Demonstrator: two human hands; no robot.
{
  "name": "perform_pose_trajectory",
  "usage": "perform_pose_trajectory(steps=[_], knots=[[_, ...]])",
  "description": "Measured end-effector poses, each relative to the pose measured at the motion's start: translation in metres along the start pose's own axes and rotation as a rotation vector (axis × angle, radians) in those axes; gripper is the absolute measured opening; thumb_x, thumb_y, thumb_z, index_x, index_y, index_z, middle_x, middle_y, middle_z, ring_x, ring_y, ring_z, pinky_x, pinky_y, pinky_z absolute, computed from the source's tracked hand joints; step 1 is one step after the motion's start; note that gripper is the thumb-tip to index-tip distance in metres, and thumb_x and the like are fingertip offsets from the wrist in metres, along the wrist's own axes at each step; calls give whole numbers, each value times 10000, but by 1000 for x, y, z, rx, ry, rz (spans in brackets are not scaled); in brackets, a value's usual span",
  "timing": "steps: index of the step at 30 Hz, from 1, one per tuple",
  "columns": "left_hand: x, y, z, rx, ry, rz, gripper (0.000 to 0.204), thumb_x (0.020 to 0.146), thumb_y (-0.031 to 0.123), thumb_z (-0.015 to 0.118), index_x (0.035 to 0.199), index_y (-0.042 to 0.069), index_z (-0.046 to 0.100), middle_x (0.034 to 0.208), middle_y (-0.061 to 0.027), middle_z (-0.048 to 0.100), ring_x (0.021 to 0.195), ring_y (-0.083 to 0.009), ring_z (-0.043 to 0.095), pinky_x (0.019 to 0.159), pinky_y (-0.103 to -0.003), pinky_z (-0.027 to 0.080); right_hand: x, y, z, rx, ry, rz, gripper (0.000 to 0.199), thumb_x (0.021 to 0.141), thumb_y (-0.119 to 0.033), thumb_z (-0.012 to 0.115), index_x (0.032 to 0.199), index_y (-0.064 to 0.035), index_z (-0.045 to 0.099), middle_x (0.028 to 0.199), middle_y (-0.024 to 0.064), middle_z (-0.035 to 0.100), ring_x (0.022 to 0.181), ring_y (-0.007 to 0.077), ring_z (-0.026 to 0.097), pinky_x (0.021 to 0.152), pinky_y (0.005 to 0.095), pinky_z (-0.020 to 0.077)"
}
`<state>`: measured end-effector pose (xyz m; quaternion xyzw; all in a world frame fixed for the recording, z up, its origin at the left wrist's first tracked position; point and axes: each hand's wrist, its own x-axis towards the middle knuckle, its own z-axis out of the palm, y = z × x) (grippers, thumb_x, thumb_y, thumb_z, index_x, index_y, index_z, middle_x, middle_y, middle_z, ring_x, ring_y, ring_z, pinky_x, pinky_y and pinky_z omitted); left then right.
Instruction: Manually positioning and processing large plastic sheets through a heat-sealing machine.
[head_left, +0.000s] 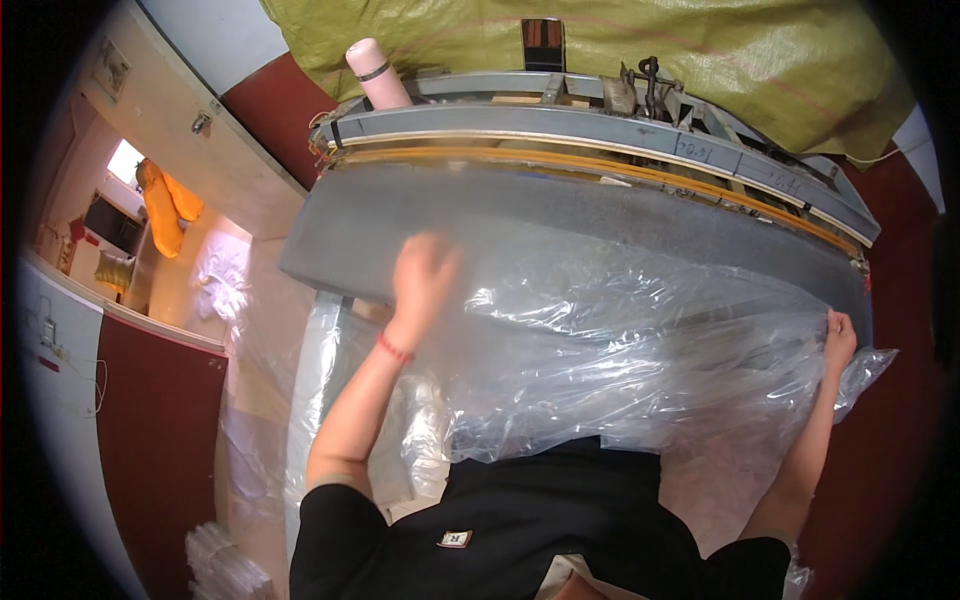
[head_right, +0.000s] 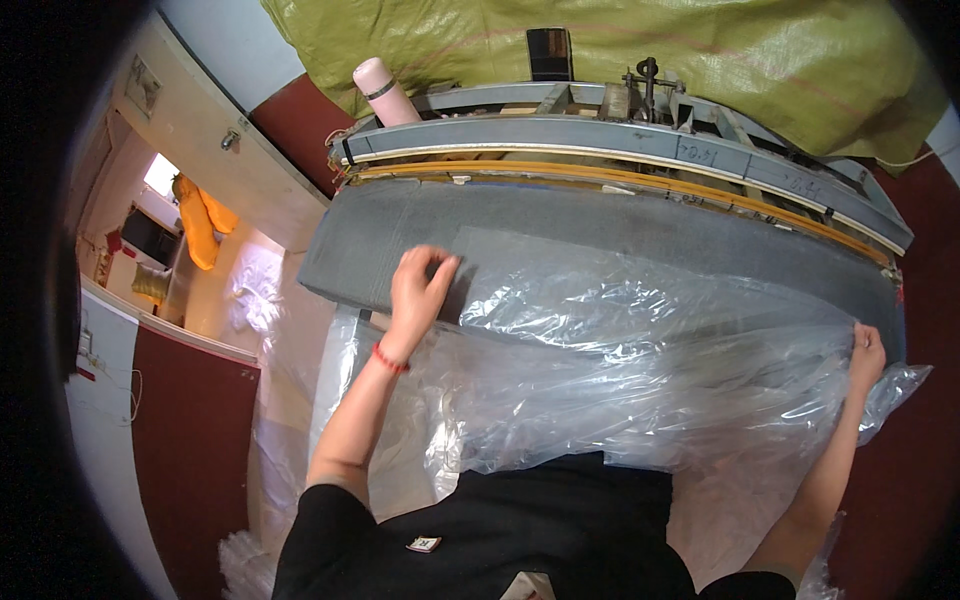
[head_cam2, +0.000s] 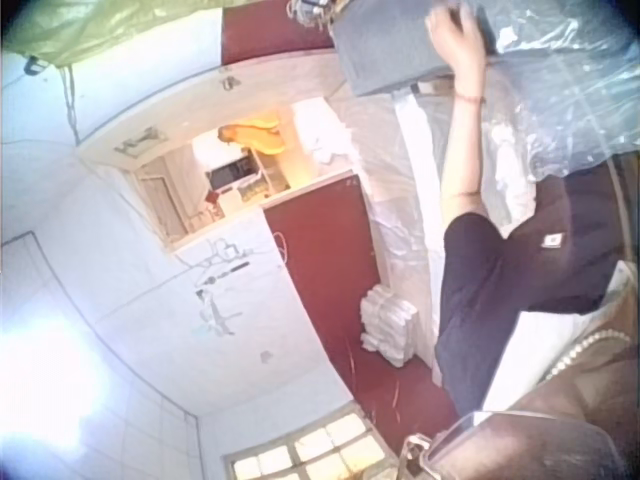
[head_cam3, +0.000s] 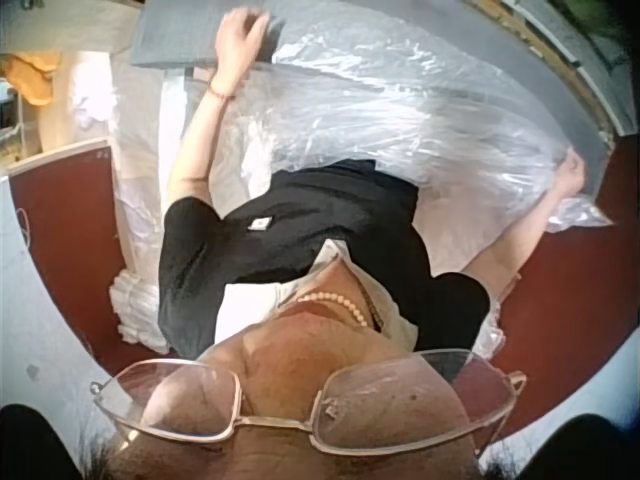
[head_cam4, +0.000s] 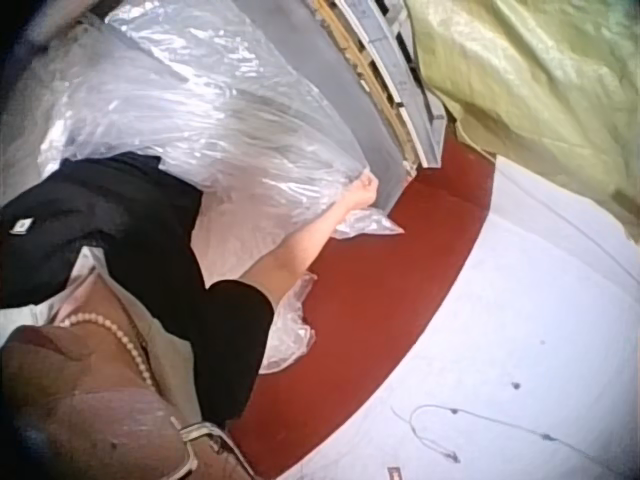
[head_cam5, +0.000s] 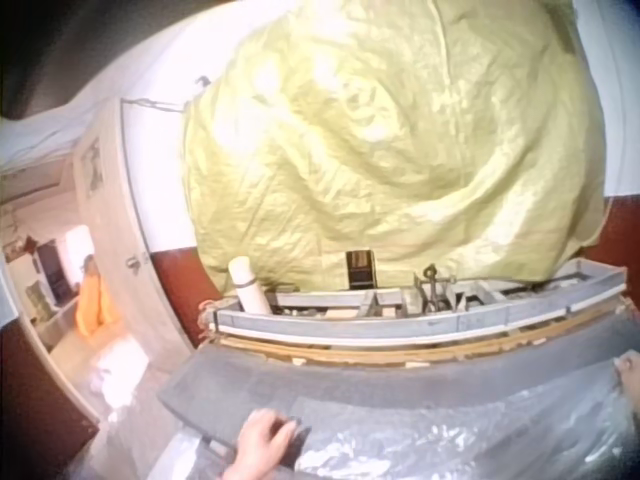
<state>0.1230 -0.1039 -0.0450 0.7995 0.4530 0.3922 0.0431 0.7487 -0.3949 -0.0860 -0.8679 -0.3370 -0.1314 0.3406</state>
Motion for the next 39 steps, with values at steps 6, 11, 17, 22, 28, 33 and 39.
perform_pose_trajectory(steps=[6, 11, 17, 22, 28, 33, 39], knots=[[35, 11, 39, 237, -30, -130, 159, 710, 188, 641, 754, 36, 620, 736, -88, 572, 769, -252, 537, 684, -351, 434, 6, 32, 9, 194, 70, 3, 264, 816, -269, 602, 770, -10, 577, 626, -12, 489, 596, 73, 416, 577, 224, 382], [37, 5, 56, 77, -16, -195, 109, 751, 137, 577, 740, 28, 583, 726, -101, 568, 731, -263, 543, 650, -341, 437, 15, 22, 14, 435, 133, 31, 207, 817, -222, 612, 779, -19, 595, 673, -47, 516, 650, 43, 448, 605, 187, 381], [78, -67, 95, -424, 351, -368, 129, 867, 147, 449, 778, 60, 482, 626, 7, 453, 532, -75, 404, 479, -224, 358, 54, -38, 80, 533, 217, 42, 165, 823, -196, 601, 854, -33, 599, 759, -25, 561, 705, 50, 486, 666, 183, 393], [125, -110, 117, -426, 341, -452, 217, 852, 203, 468, 776, 3, 507, 674, -60, 511, 636, -129, 471, 602, -276, 415, 83, -74, 127, 705, 181, 126, 159, 808, -182, 614, 811, -25, 585, 706, -9, 557, 636, 48, 469, 593, 200, 390], [127, -91, 115, -614, 387, -507, 148, 828, 137, 573, 760, 75, 457, 580, 34, 435, 481, -44, 373, 429, -184, 301, 83, -101, 120, 532, 262, 210, 206, 772, -196, 653, 727, -37, 531, 627, -18, 506, 562, 47, 419, 532, 203, 367], [135, -70, 107, -656, 390, -546, 138, 822, 142, 546, 758, 60, 457, 583, 18, 453, 462, -55, 382, 424, -200, 314, 87, -96, 114, 648, 262, 127, 170, 762, -126, 617, 739, -41, 472, 600, 4, 503, 527, 64, 454, 498, 214, 371], [131, -98, 97, -981, 347, -640, 178, 843, 166, 454, 801, -2, 498, 665, -39, 522, 547, -140, 509, 497, -245, 433, 83, -101, 109, 934, 110, 251, 103, 789, -108, 575, 743, -45, 507, 600, 11, 509, 526, 59, 452, 485, 202, 353]])
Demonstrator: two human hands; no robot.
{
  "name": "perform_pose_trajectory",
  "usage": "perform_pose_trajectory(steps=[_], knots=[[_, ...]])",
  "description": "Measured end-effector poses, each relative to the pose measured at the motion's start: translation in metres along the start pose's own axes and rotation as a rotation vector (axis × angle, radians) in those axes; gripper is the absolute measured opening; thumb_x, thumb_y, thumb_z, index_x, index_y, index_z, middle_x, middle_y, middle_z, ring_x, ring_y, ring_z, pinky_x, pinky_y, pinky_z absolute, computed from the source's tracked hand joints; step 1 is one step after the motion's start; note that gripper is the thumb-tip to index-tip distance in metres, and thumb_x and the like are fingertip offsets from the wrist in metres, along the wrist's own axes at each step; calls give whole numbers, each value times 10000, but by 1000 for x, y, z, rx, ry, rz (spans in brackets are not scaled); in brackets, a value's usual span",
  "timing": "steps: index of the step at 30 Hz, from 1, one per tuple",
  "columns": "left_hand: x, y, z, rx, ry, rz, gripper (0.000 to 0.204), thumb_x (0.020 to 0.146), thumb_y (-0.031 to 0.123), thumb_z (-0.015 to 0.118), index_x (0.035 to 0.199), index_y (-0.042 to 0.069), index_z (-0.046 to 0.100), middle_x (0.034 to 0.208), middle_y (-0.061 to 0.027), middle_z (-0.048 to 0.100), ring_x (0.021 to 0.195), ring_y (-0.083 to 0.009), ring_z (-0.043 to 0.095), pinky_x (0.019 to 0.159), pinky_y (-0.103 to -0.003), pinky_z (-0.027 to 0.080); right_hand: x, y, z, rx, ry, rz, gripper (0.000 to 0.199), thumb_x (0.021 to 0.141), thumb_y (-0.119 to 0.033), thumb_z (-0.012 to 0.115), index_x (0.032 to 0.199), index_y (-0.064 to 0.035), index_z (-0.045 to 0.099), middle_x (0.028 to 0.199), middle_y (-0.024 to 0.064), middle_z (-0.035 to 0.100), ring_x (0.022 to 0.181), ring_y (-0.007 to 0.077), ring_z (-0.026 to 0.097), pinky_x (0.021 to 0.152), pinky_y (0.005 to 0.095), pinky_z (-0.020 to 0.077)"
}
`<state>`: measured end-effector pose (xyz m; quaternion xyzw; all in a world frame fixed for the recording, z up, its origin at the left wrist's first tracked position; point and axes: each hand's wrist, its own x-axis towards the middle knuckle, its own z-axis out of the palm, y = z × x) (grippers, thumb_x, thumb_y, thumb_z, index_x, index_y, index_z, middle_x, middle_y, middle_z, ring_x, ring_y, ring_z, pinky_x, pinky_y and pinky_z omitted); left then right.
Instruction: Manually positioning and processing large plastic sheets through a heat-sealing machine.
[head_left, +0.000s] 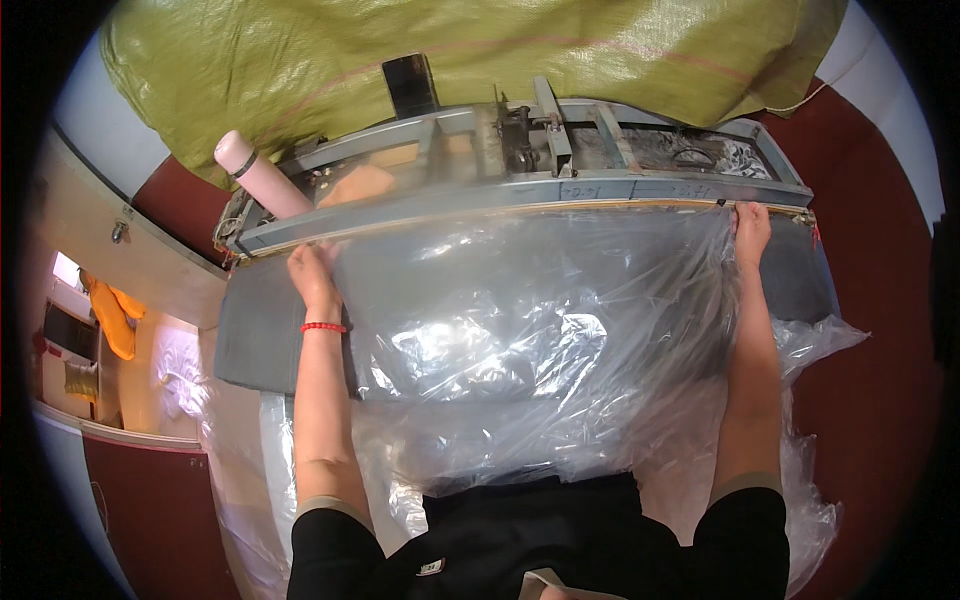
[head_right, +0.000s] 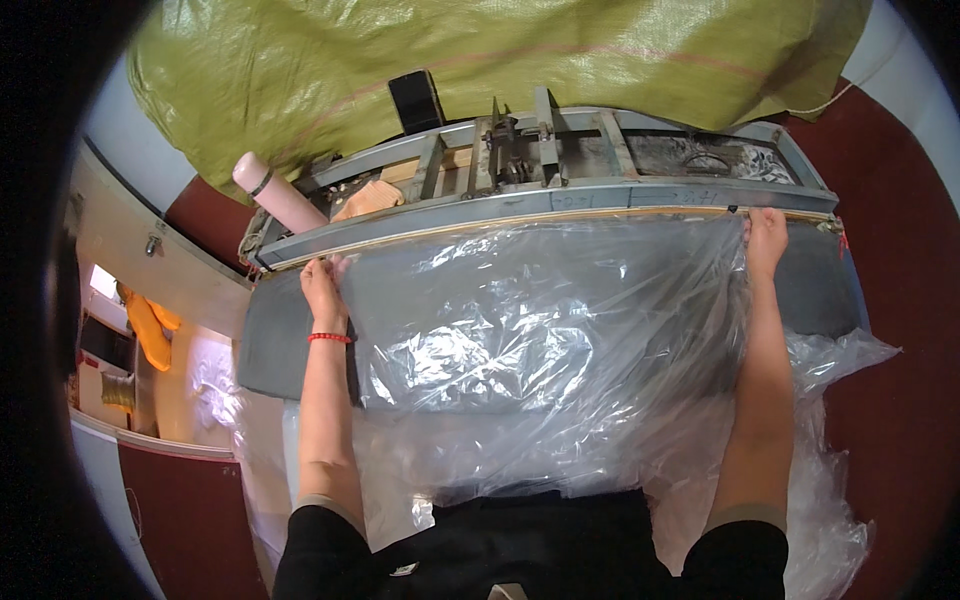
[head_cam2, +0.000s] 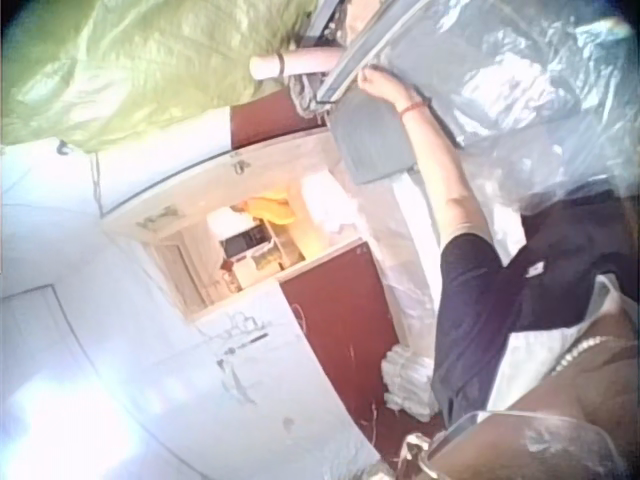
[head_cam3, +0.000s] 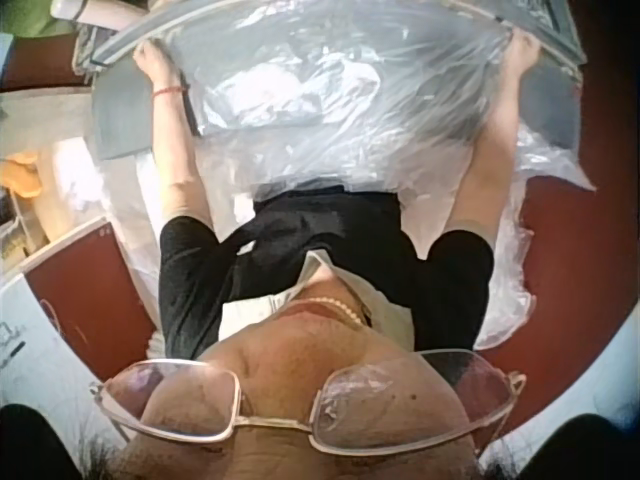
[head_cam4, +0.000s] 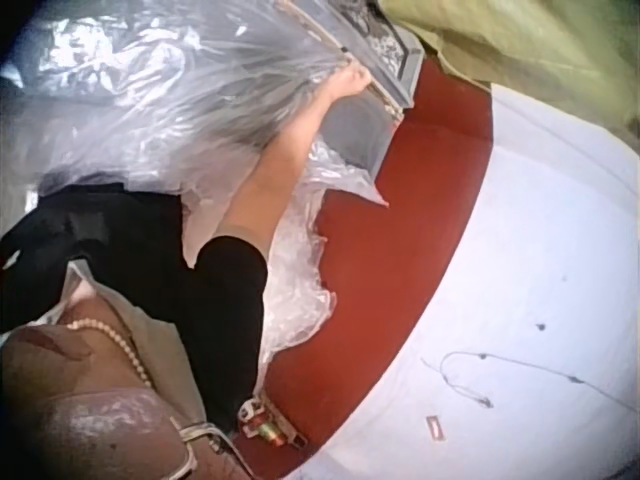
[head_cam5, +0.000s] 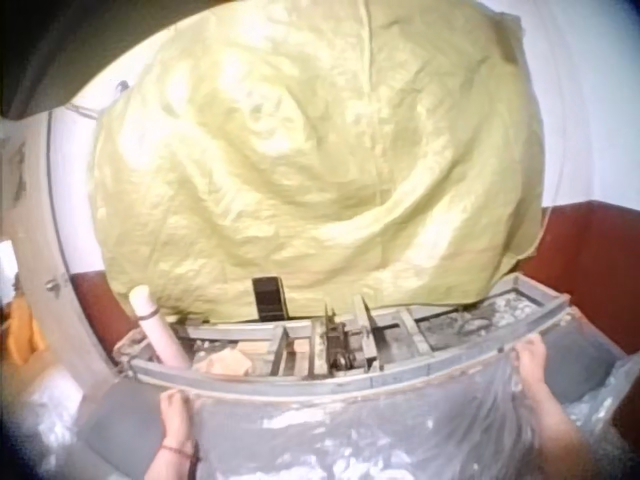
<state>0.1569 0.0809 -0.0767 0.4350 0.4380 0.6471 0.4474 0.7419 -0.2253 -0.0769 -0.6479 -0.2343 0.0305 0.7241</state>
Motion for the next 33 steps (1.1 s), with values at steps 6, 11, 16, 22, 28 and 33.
perform_pose_trajectory(steps=[6, 11, 16, 22, 28, 33], knots=[[-16, 27, -14, 1, -147, -469, 345, 926, 264, 365, 959, -39, 527, 813, -119, 599, 652, -214, 574, 590, -275, 486, -36, -30, -13, -319, -74, -175, 238, 819, -209, 595, 744, 17, 589, 654, 6, 550, 581, 54, 448, 539, 211, 363], [-47, 50, -22, 226, -392, -449, 246, 876, 212, 451, 918, -2, 566, 738, -68, 591, 616, -147, 544, 523, -240, 411, -110, -85, -83, -606, -44, -153, 367, 838, -258, 570, 605, 23, 541, 540, 14, 477, 564, 57, 384, 514, 232, 333], [-109, 68, 4, 283, -681, -322, 91, 829, 169, 563, 793, 91, 592, 730, 8, 604, 593, -41, 495, 527, -173, 359, -163, -70, -200, -1423, 102, -81, 363, 859, -262, 526, 640, 26, 542, 565, 121, 479, 557, 177, 495, 542, 302, 396], [-181, 113, 25, 200, -766, -209, 164, 745, 44, 663, 673, 62, 516, 707, 13, 548, 655, -51, 476, 573, -197, 373, -167, -141, -87, -695, -89, -419, 114, 809, -110, 573, 854, -7, 591, 840, 84, 591, 769, 164, 559, 700, 269, 438], [-212, 134, 26, 386, -813, 0, 194, 727, 47, 684, 661, 61, 502, 706, 20, 537, 686, -48, 477, 621, -206, 388, -255, -236, 117, -132, -901, -429, 442, 666, -172, 723, 1059, -59, 555, 1093, 92, 554, 1024, 210, 524, 836, 333, 426], [-213, 138, 9, 344, -1012, 32, 155, 757, 154, 666, 831, 59, 568, 777, 1, 565, 764, -89, 514, 719, -248, 416, -285, -203, 183, 151, -1190, -227, 186, 805, -144, 585, 941, -16, 581, 847, 47, 609, 769, 126, 570, 688, 265, 461]])
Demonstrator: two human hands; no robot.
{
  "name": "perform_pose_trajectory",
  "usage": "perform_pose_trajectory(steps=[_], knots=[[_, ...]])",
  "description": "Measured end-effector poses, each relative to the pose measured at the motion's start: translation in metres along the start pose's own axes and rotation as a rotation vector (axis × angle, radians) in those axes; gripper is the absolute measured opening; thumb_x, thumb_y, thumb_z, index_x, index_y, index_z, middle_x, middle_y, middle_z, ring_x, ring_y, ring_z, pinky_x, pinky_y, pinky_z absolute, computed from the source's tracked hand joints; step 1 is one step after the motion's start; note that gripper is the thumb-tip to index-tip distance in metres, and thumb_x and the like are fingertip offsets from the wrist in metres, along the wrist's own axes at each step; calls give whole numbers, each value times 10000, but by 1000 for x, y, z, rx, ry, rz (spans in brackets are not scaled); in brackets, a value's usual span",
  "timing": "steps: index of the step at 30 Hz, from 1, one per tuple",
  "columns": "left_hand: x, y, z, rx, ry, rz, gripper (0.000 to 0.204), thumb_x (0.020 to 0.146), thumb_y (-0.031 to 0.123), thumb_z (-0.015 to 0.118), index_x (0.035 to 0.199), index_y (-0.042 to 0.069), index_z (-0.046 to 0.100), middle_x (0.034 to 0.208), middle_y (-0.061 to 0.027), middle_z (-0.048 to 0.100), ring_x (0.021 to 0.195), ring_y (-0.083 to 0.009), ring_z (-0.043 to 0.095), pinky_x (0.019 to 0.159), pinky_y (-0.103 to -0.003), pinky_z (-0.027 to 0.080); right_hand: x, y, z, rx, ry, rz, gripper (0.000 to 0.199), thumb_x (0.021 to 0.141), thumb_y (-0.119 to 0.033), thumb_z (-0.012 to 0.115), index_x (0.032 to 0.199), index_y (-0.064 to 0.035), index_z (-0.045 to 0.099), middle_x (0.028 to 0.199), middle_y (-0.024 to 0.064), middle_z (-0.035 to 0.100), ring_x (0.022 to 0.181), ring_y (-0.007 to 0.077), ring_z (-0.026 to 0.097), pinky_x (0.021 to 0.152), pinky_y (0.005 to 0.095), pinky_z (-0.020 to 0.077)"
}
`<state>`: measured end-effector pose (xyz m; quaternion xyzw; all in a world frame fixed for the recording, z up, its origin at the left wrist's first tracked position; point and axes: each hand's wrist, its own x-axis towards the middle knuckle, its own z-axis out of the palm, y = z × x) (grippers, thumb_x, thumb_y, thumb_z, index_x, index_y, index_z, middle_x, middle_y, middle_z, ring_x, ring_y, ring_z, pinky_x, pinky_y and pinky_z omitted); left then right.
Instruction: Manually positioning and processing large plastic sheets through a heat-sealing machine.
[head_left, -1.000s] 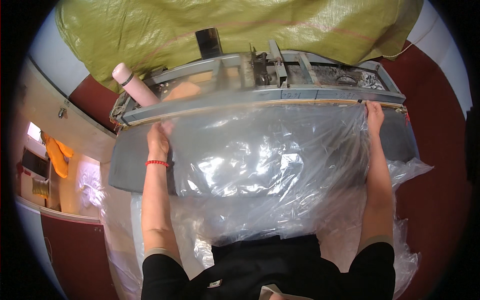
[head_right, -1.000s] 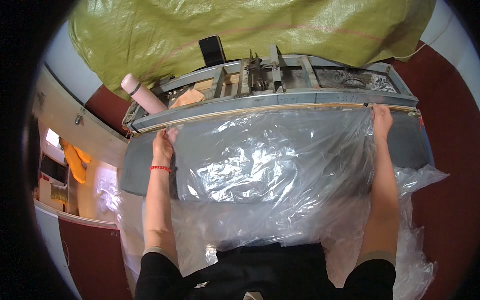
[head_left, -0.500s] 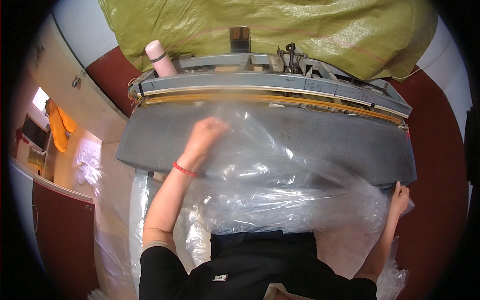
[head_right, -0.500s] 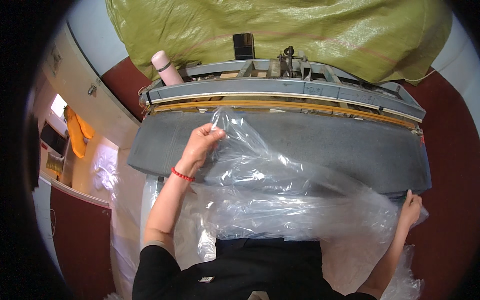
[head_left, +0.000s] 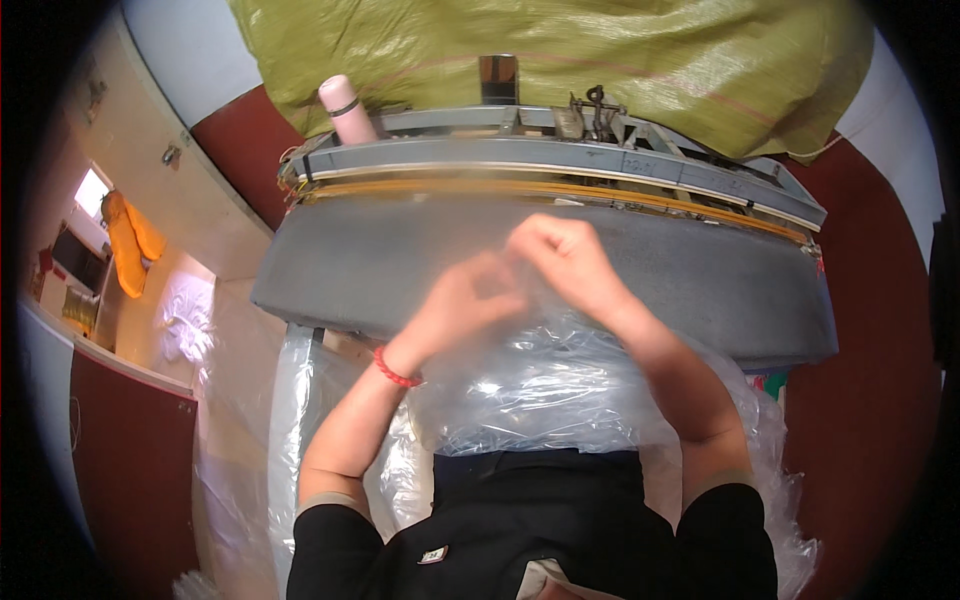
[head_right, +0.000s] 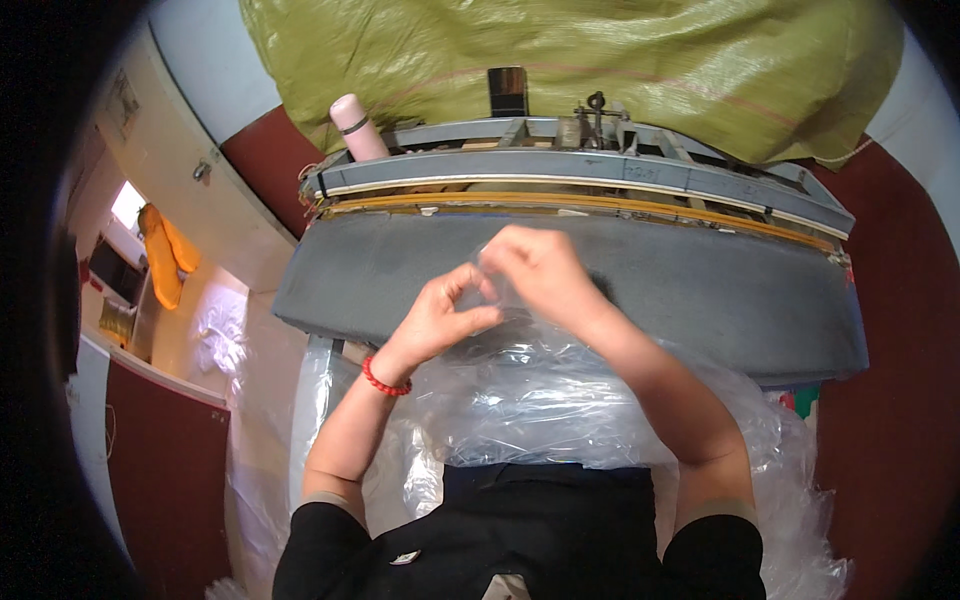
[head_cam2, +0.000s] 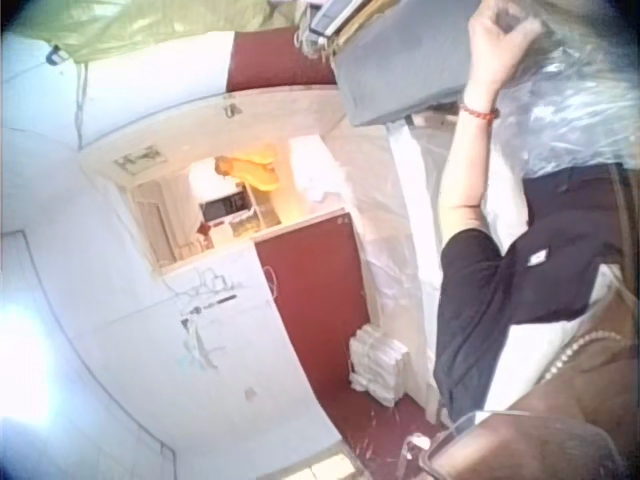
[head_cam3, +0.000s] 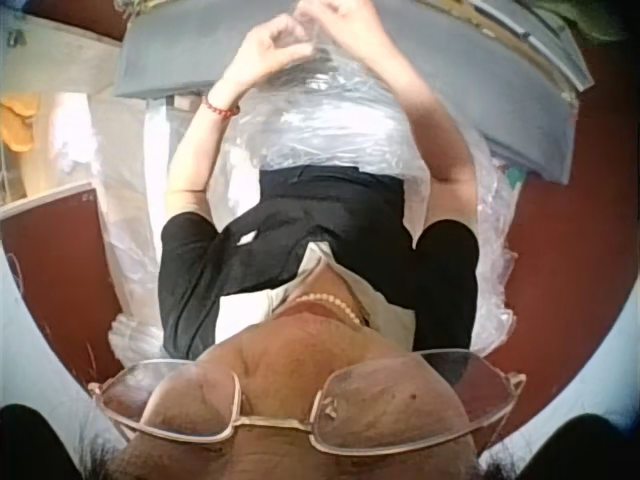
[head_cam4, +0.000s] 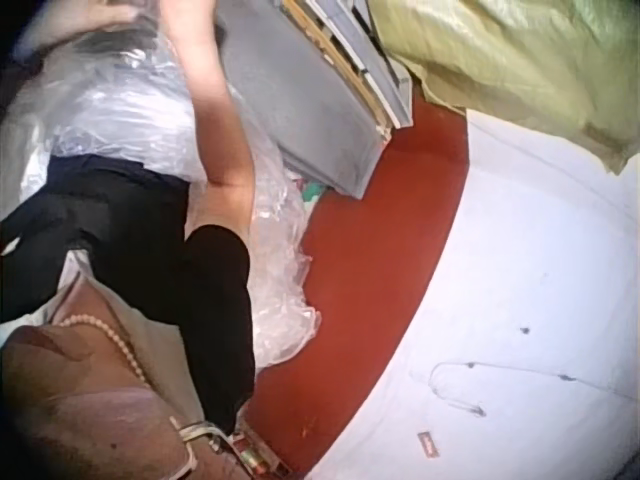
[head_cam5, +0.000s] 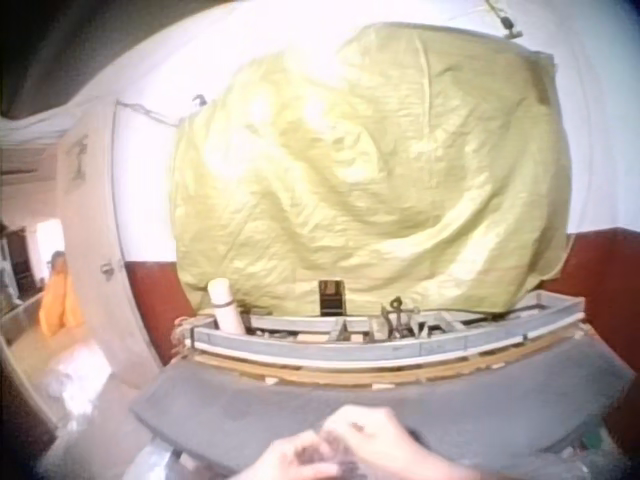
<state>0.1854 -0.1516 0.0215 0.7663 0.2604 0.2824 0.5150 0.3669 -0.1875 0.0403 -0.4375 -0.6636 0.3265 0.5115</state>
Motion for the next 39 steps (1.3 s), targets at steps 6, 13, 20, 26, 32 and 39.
perform_pose_trajectory(steps=[6, 13, 20, 26, 32, 39], knots=[[-114, -95, -70, 257, -808, -418, 278, 774, 298, 646, 924, 69, 598, 851, -43, 625, 819, -144, 563, 770, -290, 434, -25, 9, -104, -215, 727, 133, 163, 867, -191, 504, 841, -47, 575, 735, -25, 522, 676, 55, 460, 616, 211, 380], [-248, -187, -283, 1058, -251, -663, 183, 707, 107, 578, 868, 33, 623, 745, -150, 621, 725, -258, 610, 654, -339, 468, -146, 78, -274, -634, 992, 123, 217, 888, -191, 475, 856, 0, 575, 764, -22, 514, 720, 61, 441, 675, 199, 363], [-90, -55, -267, 905, 1196, -54, 267, 797, 207, 572, 940, -17, 542, 985, -182, 564, 918, -312, 534, 782, -369, 411, -245, 134, -370, -1081, 1134, 328, 319, 902, -283, 436, 936, 5, 569, 825, 92, 598, 763, 180, 539, 729, 289, 413], [-49, -195, -267, 726, 820, -370, 617, 832, 429, 473, 1270, 7, 370, 1309, -206, 360, 1237, -307, 318, 1010, -401, 255, -305, 151, -422, -1268, 966, 630, 357, 902, -358, 397, 972, -45, 554, 902, 184, 587, 843, 336, 553, 710, 378, 414], [-35, -194, -299, 1141, 522, -522, 612, 835, 455, 445, 1316, 96, 325, 1386, -99, 276, 1264, -327, 257, 999, -481, 240, -306, 138, -420, -1405, 790, 773, 411, 903, -387, 371, 980, -13, 521, 874, 228, 570, 812, 428, 511, 665, 436, 404], [-30, -185, -316, 1064, 568, -768, 645, 767, 604, 439, 1293, 236, 387, 1420, -25, 217, 1308, -310, 146, 975, -621, 127, -277, 133, -412, -1535, 762, 1004, 487, 885, -465, 358, 978, -18, 527, 911, 210, 582, 846, 411, 525, 703, 434, 417]])
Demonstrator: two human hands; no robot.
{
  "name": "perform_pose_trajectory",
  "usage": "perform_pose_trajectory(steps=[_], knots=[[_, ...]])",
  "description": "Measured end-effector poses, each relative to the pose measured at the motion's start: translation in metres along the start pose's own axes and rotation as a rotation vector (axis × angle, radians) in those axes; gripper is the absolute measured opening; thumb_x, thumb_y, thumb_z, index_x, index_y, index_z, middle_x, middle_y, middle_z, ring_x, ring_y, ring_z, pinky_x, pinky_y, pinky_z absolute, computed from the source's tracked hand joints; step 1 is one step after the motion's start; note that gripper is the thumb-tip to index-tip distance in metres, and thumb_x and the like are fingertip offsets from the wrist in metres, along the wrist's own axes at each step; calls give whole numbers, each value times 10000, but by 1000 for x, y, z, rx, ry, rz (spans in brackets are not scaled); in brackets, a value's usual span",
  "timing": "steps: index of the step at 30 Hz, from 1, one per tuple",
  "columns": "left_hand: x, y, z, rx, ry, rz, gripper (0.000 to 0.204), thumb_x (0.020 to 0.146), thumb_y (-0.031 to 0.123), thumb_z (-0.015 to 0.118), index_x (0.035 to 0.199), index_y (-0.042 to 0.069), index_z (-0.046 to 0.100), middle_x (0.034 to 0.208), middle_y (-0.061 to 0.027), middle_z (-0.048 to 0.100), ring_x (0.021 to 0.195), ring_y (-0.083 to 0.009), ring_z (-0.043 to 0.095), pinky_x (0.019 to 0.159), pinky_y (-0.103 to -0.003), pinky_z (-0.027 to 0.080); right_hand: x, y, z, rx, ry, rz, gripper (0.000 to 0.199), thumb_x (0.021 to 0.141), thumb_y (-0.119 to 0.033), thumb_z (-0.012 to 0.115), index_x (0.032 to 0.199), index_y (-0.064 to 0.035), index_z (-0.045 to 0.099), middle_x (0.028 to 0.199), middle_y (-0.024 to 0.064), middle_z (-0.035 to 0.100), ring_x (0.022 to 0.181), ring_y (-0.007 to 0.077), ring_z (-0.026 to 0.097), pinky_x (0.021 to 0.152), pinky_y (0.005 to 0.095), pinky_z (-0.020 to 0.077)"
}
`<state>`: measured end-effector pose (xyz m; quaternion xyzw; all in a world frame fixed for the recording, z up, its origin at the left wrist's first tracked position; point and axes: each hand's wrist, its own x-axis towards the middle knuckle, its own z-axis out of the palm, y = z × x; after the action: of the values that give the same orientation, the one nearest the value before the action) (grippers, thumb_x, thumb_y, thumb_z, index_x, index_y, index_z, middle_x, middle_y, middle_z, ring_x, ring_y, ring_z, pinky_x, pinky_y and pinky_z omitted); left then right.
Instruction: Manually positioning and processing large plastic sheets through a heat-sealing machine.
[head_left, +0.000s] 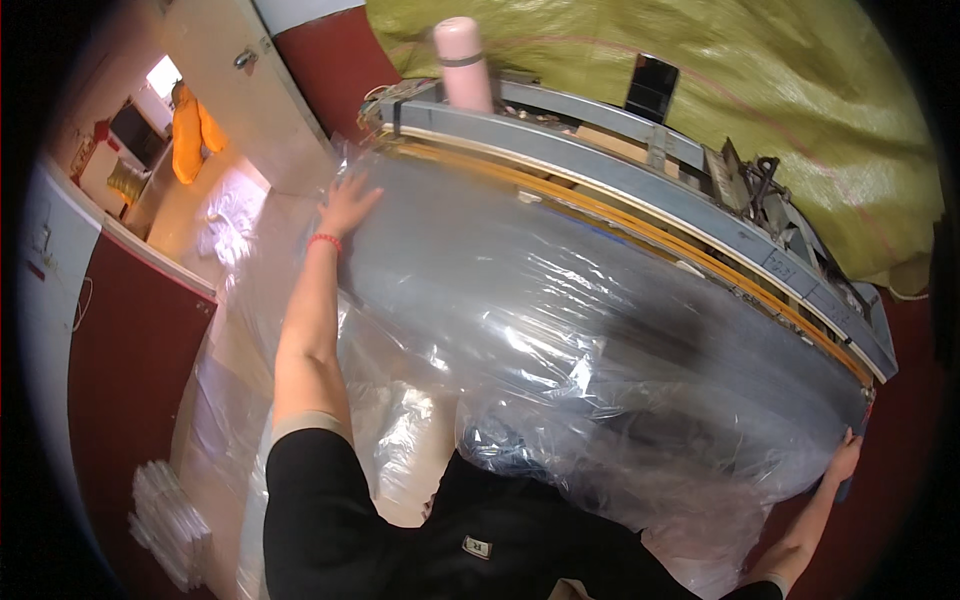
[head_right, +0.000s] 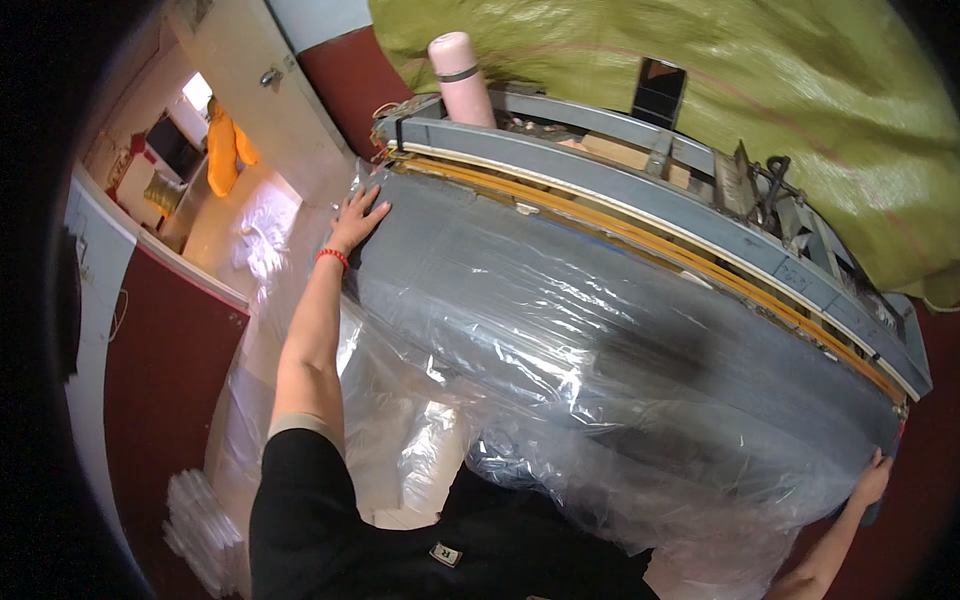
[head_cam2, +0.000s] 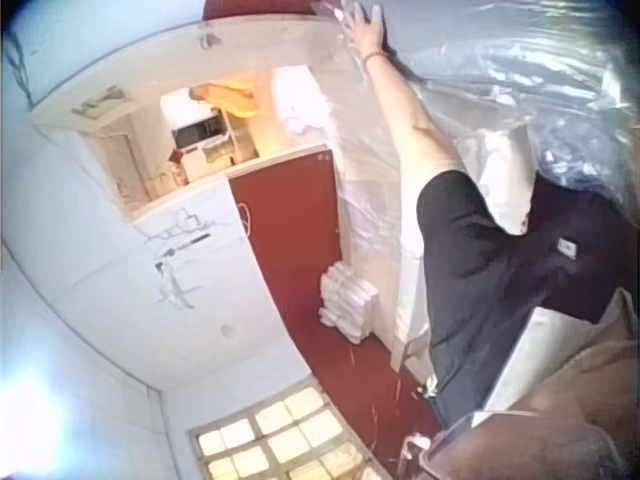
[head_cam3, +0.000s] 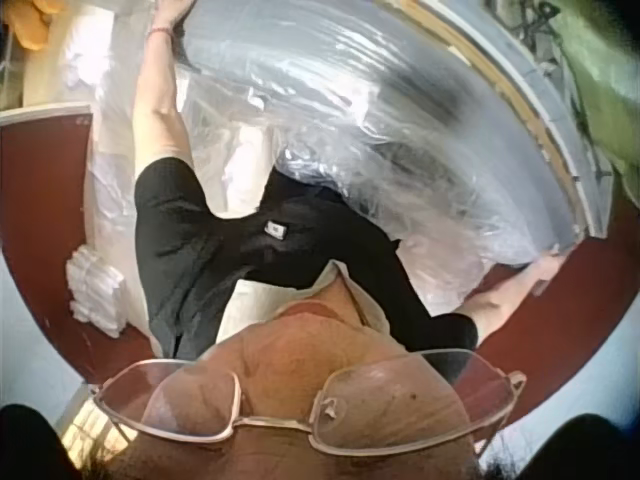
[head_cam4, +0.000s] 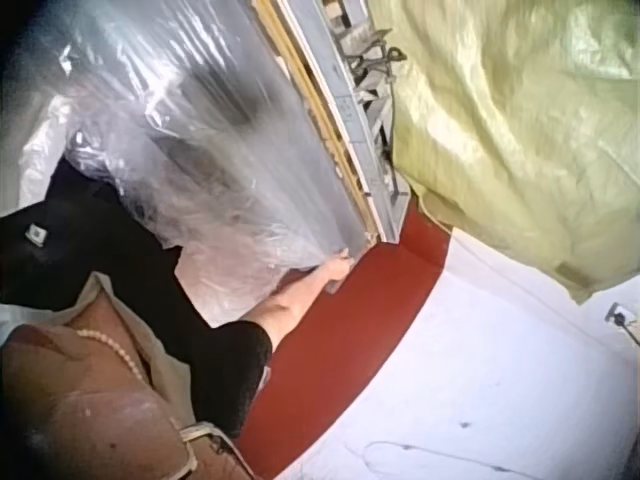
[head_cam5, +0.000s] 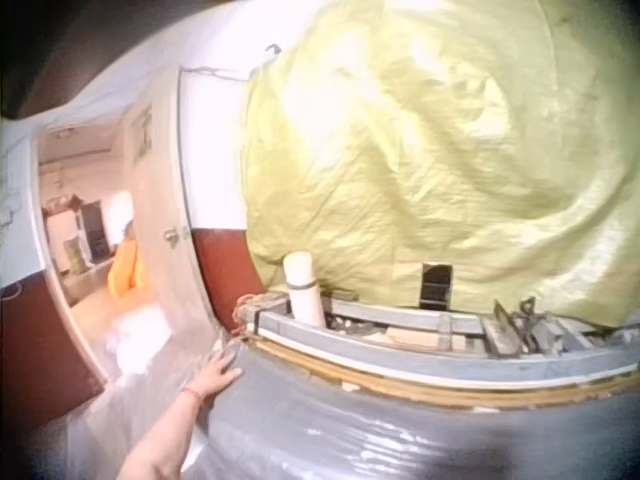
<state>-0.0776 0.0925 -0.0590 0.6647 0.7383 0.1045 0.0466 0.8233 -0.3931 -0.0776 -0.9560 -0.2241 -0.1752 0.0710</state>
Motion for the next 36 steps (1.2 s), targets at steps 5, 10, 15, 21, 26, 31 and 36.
perform_pose_trajectory(steps=[5, 10, 15, 21, 26, 31, 36], knots=[[-27, -20, -40, -802, 363, 160, 446, 885, 326, 472, 1174, -13, 488, 1103, -105, 564, 962, -181, 539, 846, -275, 402, 27, 40, -12, 465, -165, 235, 797, 805, -640, 338, 1124, 75, 484, 1093, 262, 524, 1019, 384, 497, 832, 422, 390], [-77, -127, 23, -1044, 690, -226, 328, 912, 253, 411, 1013, -21, 559, 988, -95, 615, 777, -193, 593, 720, -285, 447, 37, 106, -34, 251, 197, 313, 726, 826, -591, 367, 1061, 75, 533, 1028, 227, 571, 932, 349, 538, 805, 401, 409], [-160, -194, 158, -101, 380, -46, 193, 830, 159, 478, 913, 41, 606, 894, -193, 602, 870, -342, 572, 740, -368, 447, 46, 74, -22, 554, 22, 92, 590, 842, -505, 453, 1024, 46, 562, 983, 141, 601, 880, 235, 555, 793, 316, 417], [-227, -227, 101, -92, 619, -258, 96, 799, 93, 526, 852, 35, 581, 785, -187, 585, 737, -285, 591, 665, -360, 450, 59, -65, -57, 678, -154, -352, 318, 888, -292, 494, 935, 16, 559, 786, 14, 542, 703, 102, 487, 667, 224, 399], [-235, -158, -37, -583, 807, -216, 68, 823, 42, 495, 833, -2, 547, 819, -116, 578, 780, -168, 551, 710, -285, 435, -26, -252, -123, 933, -71, -801, 183, 893, -173, 494, 902, 0, 552, 766, -8, 504, 699, 73, 454, 650, 202, 390], [-268, -53, -111, -753, 681, 414, 48, 797, -36, 519, 784, 10, 524, 814, -69, 531, 715, -127, 523, 633, -243, 425, -228, -436, -222, 1060, -547, -1139, 86, 785, -51, 579, 862, -12, 576, 826, 14, 571, 762, 81, 515, 694, 208, 413], [-296, 44, -152, -517, 545, 1084, 131, 685, -45, 592, 795, 21, 565, 728, -84, 552, 599, -219, 545, 493, -271, 428, -388, -492, -291, 1383, -1184, -1633, 579, 656, -69, 709, 1189, -93, 483, 1147, 56, 525, 1051, 162, 500, 799, 266, 434]])
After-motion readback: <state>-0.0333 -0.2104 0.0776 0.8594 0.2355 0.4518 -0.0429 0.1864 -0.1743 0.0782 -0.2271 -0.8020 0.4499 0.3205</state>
